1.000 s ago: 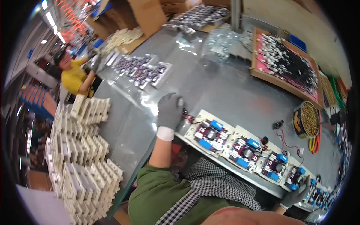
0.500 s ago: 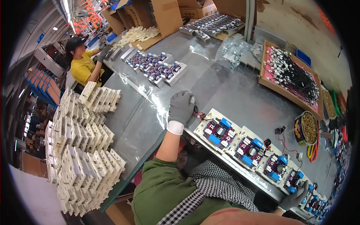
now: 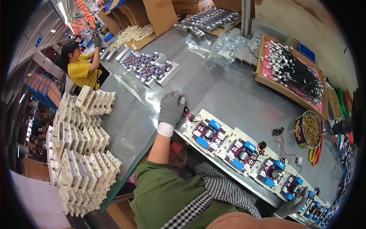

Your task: Assembling components and using an electric screwdriver to fasten them onto circuit boards at a factory workbench.

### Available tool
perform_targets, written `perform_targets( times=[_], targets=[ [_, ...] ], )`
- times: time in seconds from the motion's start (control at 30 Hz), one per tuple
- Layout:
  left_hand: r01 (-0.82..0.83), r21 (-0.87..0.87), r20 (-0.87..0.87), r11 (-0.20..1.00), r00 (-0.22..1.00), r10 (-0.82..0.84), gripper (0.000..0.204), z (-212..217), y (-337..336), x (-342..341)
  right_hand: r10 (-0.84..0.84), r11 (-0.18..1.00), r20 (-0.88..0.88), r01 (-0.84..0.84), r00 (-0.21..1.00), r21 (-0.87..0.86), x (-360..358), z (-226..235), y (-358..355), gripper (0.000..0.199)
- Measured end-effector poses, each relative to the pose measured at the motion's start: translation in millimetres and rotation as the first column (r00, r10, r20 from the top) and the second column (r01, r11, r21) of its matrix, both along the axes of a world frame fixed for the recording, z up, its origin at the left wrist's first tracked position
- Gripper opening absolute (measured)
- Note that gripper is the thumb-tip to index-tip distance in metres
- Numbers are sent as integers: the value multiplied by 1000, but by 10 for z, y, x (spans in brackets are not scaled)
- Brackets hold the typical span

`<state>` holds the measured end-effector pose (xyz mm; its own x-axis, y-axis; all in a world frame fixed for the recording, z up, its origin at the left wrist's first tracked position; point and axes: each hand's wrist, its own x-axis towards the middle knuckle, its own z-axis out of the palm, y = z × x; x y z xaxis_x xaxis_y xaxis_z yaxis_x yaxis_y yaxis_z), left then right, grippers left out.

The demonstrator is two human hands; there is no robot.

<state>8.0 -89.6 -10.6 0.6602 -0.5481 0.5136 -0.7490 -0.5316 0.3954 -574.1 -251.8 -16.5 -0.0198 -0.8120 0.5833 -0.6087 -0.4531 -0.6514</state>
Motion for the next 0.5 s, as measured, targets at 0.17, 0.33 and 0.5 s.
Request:
perform_targets(
  times=[0.17,0.33,0.5],
  targets=[
    [-11,54,6,998,1000,10,21,32,6,-20,20,1000,70,-20,997,-1,-43,-23,-14,46],
    [-12,54,12,998,1000,11,21,12,0,-29,-72,997,-60,70,996,-36,-64,-22,-40,45],
    [18,15,36,1000,999,-18,20,-1,-27,-8,-50,999,12,50,999,7,-65,-49,-47,46]
  ],
)
